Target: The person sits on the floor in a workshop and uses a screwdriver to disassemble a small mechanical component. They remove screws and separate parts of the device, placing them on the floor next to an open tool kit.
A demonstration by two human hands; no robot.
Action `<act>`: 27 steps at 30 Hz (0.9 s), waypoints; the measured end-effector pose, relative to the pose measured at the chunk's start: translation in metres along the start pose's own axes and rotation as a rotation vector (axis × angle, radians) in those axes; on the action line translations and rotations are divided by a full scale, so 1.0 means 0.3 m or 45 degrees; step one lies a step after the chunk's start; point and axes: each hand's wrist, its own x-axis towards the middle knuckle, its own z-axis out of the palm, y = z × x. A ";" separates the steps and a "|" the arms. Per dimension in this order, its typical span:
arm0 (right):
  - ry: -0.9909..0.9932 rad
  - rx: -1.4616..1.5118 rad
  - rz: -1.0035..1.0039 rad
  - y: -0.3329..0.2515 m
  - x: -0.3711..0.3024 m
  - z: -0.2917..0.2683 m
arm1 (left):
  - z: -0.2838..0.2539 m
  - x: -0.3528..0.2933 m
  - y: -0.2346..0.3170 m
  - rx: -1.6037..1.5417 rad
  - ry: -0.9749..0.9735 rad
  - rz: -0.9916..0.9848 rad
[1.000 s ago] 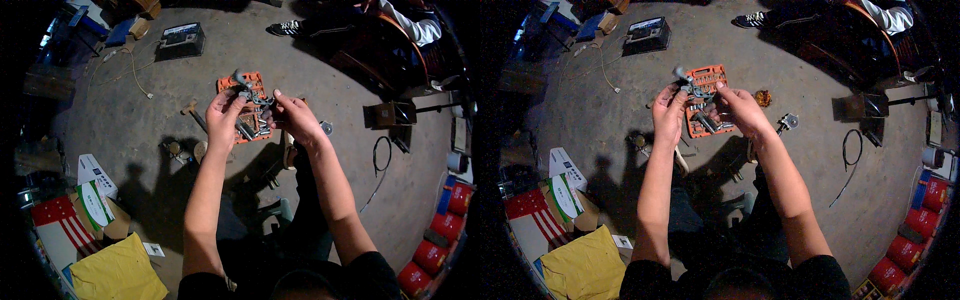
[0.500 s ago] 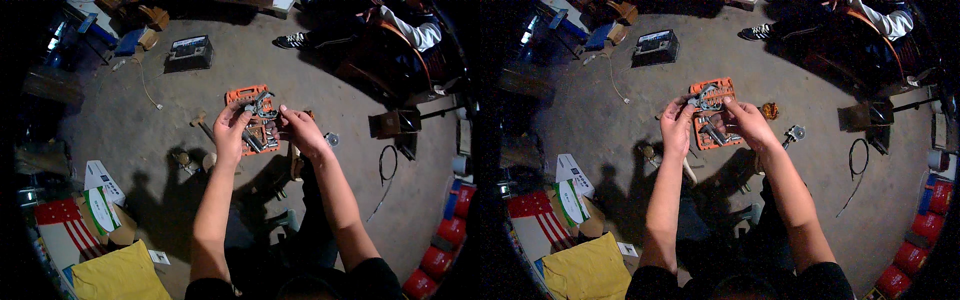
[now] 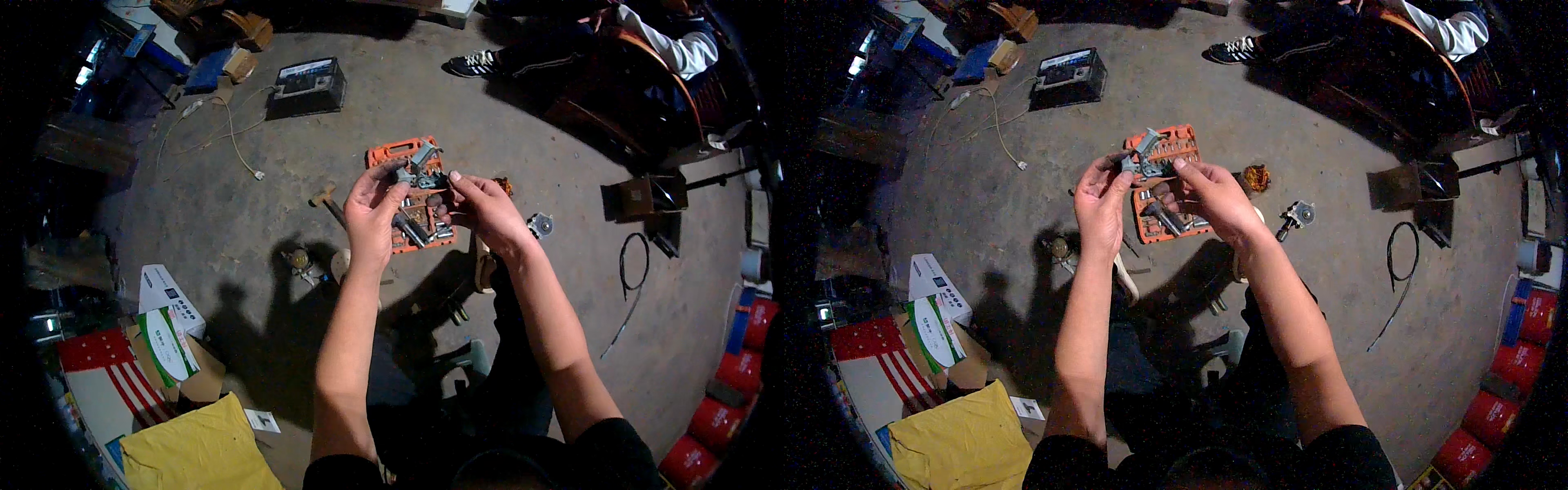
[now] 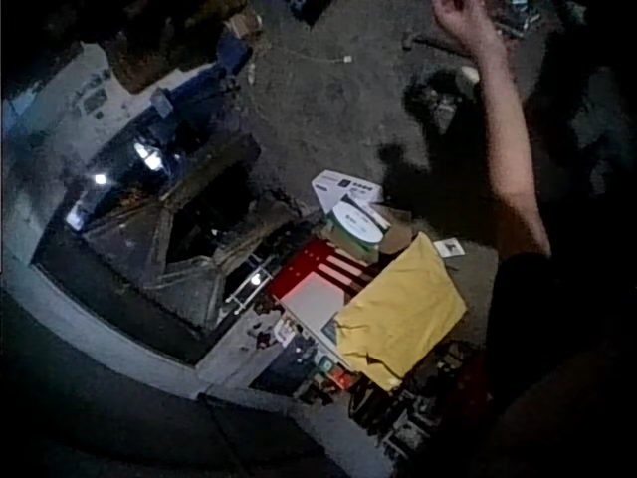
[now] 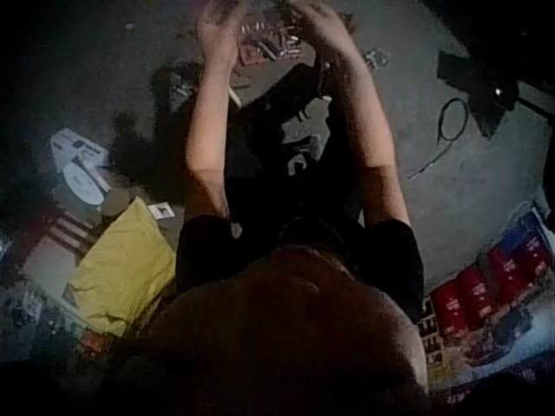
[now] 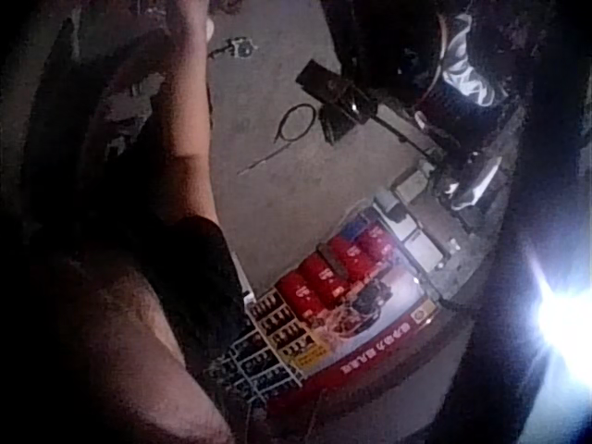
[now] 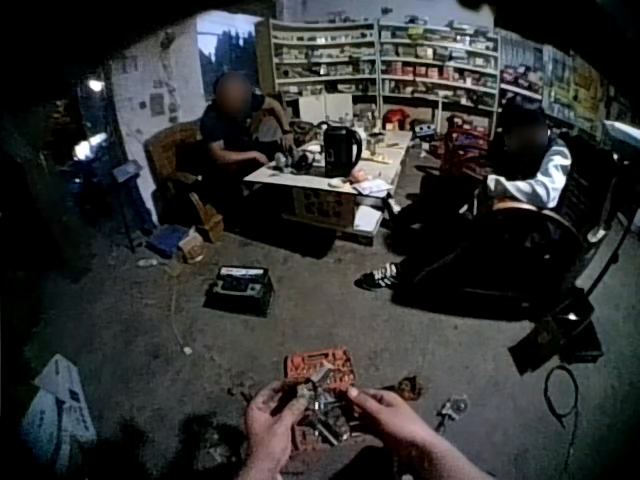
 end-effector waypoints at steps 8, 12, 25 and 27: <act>0.361 -1.073 -0.468 0.018 0.051 -0.049 | -0.043 0.026 -0.067 0.368 -0.102 0.156; 0.470 -0.823 -0.716 -0.028 -0.022 -0.071 | -0.002 -0.030 -0.146 1.060 -0.289 0.216; 0.120 -0.142 -0.921 -0.259 -0.499 0.160 | -0.114 -0.437 -0.549 2.164 -1.299 0.698; 0.075 0.018 -0.916 -0.345 -0.612 0.272 | -0.081 -0.448 -0.491 2.155 -1.445 0.744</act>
